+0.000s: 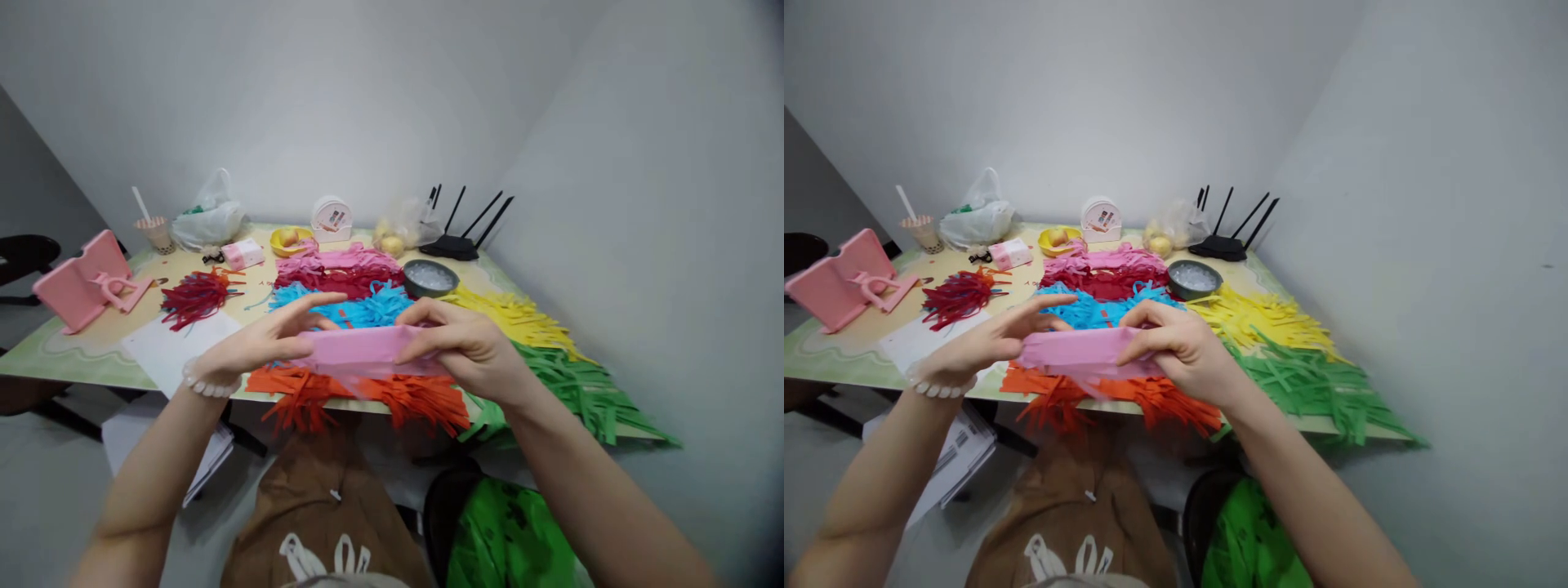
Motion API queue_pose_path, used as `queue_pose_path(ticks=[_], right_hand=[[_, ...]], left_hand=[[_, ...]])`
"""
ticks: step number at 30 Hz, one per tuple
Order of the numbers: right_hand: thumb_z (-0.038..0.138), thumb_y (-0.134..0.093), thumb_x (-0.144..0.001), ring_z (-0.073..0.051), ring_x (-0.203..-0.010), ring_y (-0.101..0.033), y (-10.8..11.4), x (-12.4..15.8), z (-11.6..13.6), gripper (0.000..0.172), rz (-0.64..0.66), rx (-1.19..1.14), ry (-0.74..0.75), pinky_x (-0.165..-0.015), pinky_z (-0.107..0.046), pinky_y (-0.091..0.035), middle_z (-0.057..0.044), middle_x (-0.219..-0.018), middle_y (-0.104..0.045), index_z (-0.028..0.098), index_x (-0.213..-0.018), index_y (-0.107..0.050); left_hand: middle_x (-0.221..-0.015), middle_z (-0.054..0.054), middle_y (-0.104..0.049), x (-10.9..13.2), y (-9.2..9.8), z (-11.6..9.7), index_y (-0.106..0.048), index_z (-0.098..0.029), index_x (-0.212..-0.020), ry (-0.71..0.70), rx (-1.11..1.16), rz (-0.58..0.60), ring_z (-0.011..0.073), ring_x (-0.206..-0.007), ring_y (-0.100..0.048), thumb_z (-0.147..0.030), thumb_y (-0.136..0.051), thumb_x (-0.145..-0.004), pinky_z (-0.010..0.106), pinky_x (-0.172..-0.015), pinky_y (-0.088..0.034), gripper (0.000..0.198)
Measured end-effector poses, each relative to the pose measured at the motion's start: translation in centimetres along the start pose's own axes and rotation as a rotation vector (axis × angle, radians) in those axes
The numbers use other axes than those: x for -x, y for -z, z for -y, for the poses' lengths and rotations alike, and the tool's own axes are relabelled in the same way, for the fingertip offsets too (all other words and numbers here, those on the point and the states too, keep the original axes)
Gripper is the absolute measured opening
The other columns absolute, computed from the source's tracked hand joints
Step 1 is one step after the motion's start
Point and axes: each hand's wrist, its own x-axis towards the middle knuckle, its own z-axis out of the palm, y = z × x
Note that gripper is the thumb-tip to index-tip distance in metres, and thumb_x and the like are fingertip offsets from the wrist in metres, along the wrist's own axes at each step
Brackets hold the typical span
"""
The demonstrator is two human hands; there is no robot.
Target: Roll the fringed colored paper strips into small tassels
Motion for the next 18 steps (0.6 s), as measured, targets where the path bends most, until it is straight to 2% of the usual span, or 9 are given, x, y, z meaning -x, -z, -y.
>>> queue_pose_path(ticks=[3, 5, 7, 9, 11, 13, 15, 17, 18], right_hand=[[-0.005, -0.047, -0.079, -0.013, -0.083, -0.065, 0.2, -0.3, 0.3, 0.042, 0.053, 0.092, 0.074, -0.070, -0.023, -0.052, -0.004, -0.092, -0.066, 0.023, -0.079, -0.077], [-0.002, -0.047, -0.083, -0.012, -0.083, -0.066, 0.5, -0.4, 0.5, 0.039, 0.090, 0.142, 0.111, -0.070, -0.022, -0.052, -0.005, -0.093, -0.067, 0.023, -0.078, -0.077], [0.001, -0.047, -0.087, -0.014, -0.089, -0.066, 1.1, -0.4, 0.8, 0.038, 0.150, 0.173, 0.109, -0.074, -0.023, -0.052, -0.006, -0.098, -0.068, 0.024, -0.083, -0.077], [0.008, -0.050, -0.088, -0.018, -0.101, -0.066, 1.8, -0.4, 0.9, 0.037, 0.247, 0.157, 0.044, -0.083, -0.027, -0.053, -0.008, -0.113, -0.068, 0.026, -0.109, -0.074], [0.019, -0.057, -0.089, -0.022, -0.113, -0.064, 2.2, -0.6, 0.8, 0.051, 0.336, 0.083, -0.069, -0.091, -0.032, -0.052, -0.010, -0.129, -0.065, 0.026, -0.140, -0.056], [0.032, -0.063, -0.088, -0.024, -0.111, -0.066, 2.2, -0.8, 0.6, 0.066, 0.348, 0.030, -0.212, -0.089, -0.033, -0.053, -0.011, -0.129, -0.066, 0.024, -0.150, -0.041], [0.039, -0.063, -0.090, -0.022, -0.095, -0.070, 1.6, -1.1, 0.3, 0.053, 0.320, 0.049, -0.335, -0.078, -0.030, -0.053, -0.009, -0.111, -0.074, 0.022, -0.139, -0.055], [0.038, -0.061, -0.091, -0.018, -0.075, -0.067, 0.9, -1.3, 0.0, 0.027, 0.335, 0.110, -0.394, -0.066, -0.027, -0.049, -0.004, -0.084, -0.074, 0.019, -0.107, -0.072], [0.036, -0.060, -0.091, -0.017, -0.068, -0.063, 0.6, -1.4, -0.1, 0.022, 0.350, 0.132, -0.396, -0.062, -0.026, -0.046, -0.003, -0.074, -0.070, 0.019, -0.091, -0.073]], left_hand=[[-0.080, 0.002, -0.065, -1.6, -0.6, -0.8, -0.071, -0.014, -0.102, 0.136, -0.210, 0.051, 0.0118, -0.064, -0.050, -0.050, -0.062, -0.087, 0.021, -0.057, -0.036, 0.040], [-0.064, -0.002, -0.053, -2.2, -1.0, -1.0, -0.068, -0.012, -0.076, 0.147, -0.280, 0.093, 0.0089, -0.056, -0.040, -0.049, -0.061, -0.087, 0.021, -0.052, -0.029, 0.039], [-0.059, -0.004, -0.044, -2.4, -1.1, -1.0, -0.062, -0.012, -0.067, 0.143, -0.303, 0.081, 0.0077, -0.054, -0.034, -0.048, -0.060, -0.088, 0.022, -0.050, -0.025, 0.041], [-0.059, -0.005, -0.040, -2.3, -1.2, -1.0, -0.058, -0.013, -0.065, 0.140, -0.345, 0.043, 0.0075, -0.054, -0.032, -0.046, -0.059, -0.088, 0.022, -0.049, -0.024, 0.040], [-0.059, -0.005, -0.040, -2.1, -1.2, -1.1, -0.058, -0.014, -0.066, 0.139, -0.409, 0.011, 0.0078, -0.054, -0.033, -0.044, -0.058, -0.089, 0.021, -0.050, -0.024, 0.038], [-0.059, -0.005, -0.043, -2.0, -1.3, -1.2, -0.061, -0.015, -0.068, 0.135, -0.474, -0.008, 0.0084, -0.055, -0.035, -0.042, -0.057, -0.090, 0.021, -0.050, -0.026, 0.035], [-0.060, -0.004, -0.050, -2.0, -1.5, -1.4, -0.064, -0.015, -0.072, 0.129, -0.516, -0.011, 0.0090, -0.056, -0.040, -0.039, -0.057, -0.090, 0.021, -0.052, -0.028, 0.031], [-0.061, -0.004, -0.054, -2.0, -1.6, -1.6, -0.067, -0.015, -0.074, 0.117, -0.549, -0.023, 0.0093, -0.056, -0.043, -0.037, -0.057, -0.090, 0.021, -0.053, -0.030, 0.028], [-0.061, -0.004, -0.056, -2.0, -1.7, -1.7, -0.067, -0.015, -0.075, 0.111, -0.564, -0.038, 0.0094, -0.056, -0.044, -0.036, -0.059, -0.089, 0.021, -0.053, -0.030, 0.027]])
